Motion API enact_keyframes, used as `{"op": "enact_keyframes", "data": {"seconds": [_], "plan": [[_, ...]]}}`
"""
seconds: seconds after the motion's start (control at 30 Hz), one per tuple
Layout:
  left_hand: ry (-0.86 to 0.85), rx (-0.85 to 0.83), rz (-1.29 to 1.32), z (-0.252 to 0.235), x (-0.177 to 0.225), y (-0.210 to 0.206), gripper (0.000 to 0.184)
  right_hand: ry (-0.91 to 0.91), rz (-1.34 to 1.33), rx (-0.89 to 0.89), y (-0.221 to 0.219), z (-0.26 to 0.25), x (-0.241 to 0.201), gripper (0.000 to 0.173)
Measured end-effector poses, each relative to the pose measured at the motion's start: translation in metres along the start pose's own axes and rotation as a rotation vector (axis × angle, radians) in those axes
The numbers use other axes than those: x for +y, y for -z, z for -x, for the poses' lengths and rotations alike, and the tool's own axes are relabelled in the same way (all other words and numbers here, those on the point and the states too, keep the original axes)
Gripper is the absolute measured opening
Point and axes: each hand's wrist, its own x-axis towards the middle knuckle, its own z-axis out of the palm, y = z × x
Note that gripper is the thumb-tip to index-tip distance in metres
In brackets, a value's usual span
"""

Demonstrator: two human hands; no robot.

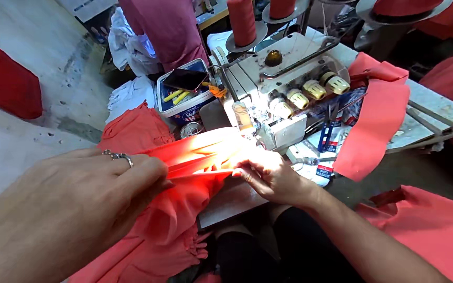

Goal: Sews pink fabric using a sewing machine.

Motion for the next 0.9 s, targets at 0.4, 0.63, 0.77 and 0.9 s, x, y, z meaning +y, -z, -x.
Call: {"op": "enact_keyframes", "data": {"seconds": [0.4, 0.63, 0.77, 0.9], "plan": [[-0.046, -0.021, 0.063, 0.005, 0.006, 0.0, 0.031, -0.03, 0.012, 0.183, -0.018, -0.011, 0.007, 0.014], [0.044, -0.013, -0.045, -0.001, 0.007, -0.005, 0.041, -0.068, -0.045, 0.201, -0.013, -0.006, 0.005, 0.014], [0.082, -0.011, -0.079, -0.017, 0.009, 0.0, 0.04, -0.216, -0.219, 0.183, -0.003, -0.015, 0.002, 0.007], [-0.021, 0.075, -0.089, -0.035, 0.009, 0.005, 0.031, -0.332, -0.316, 0.181, 0.007, -0.017, -0.001, 0.013]]}}
